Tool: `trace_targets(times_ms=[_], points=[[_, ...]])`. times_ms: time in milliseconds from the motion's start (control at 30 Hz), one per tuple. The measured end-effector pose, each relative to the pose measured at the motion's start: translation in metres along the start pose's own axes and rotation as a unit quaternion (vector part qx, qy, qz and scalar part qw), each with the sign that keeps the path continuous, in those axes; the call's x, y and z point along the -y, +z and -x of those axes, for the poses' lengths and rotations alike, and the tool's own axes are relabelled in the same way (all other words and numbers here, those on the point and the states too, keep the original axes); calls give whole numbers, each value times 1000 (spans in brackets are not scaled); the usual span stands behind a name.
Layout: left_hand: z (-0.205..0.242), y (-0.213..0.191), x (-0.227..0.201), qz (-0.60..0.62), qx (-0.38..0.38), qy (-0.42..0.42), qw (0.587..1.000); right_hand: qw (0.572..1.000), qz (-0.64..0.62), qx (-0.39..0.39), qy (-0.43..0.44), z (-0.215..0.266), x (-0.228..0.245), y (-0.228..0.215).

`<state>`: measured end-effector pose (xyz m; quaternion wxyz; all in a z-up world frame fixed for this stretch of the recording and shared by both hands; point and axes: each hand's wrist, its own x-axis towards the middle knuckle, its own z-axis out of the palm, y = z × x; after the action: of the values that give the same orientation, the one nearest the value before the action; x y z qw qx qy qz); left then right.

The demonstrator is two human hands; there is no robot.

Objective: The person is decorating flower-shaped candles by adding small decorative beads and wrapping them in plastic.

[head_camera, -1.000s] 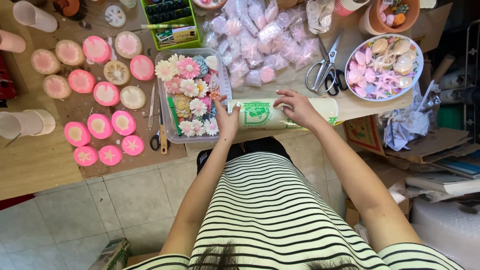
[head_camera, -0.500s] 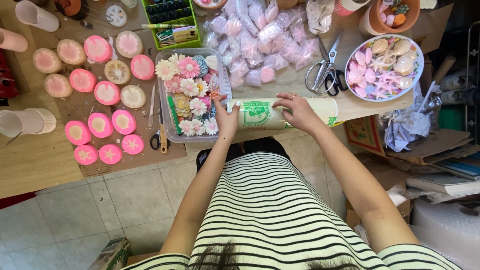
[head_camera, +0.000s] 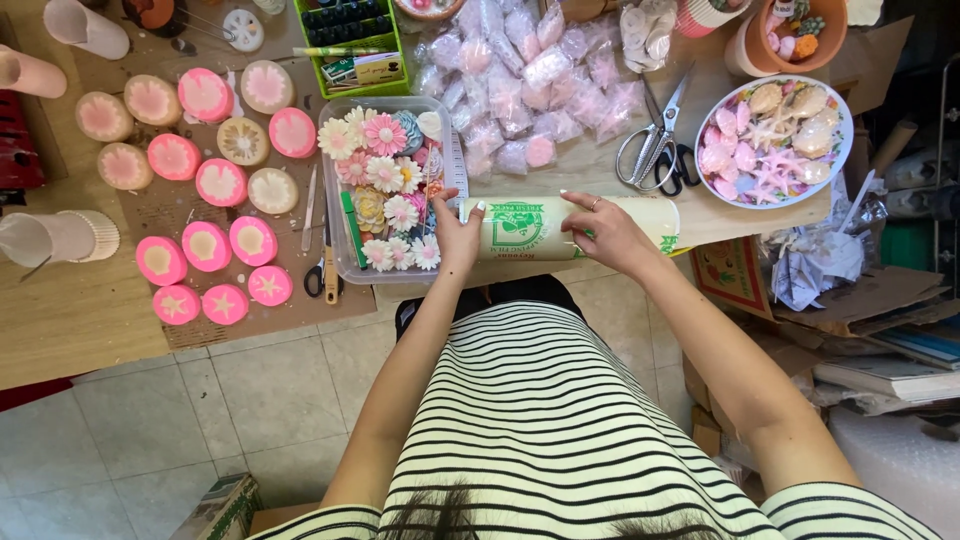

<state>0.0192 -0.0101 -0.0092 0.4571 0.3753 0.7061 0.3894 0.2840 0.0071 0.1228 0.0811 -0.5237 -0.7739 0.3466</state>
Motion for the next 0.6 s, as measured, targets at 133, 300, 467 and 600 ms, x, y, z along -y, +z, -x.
trace_targets(times_ms=[133, 300, 467, 600], points=[[-1, 0, -2, 2, 3, -12, 1000, 994, 13, -47, -94, -18, -41, 11], [5, -3, -1, 17, 20, -10, 1000, 993, -2, 53, 103, -25, -72, 2], [17, -6, -2, 20, 7, 50, 999, 990, -81, 2, 119, -9, -64, 8], [19, -7, -8, 2, 1, 14, 1000, 990, -71, -90, 83, 0, -54, 17]])
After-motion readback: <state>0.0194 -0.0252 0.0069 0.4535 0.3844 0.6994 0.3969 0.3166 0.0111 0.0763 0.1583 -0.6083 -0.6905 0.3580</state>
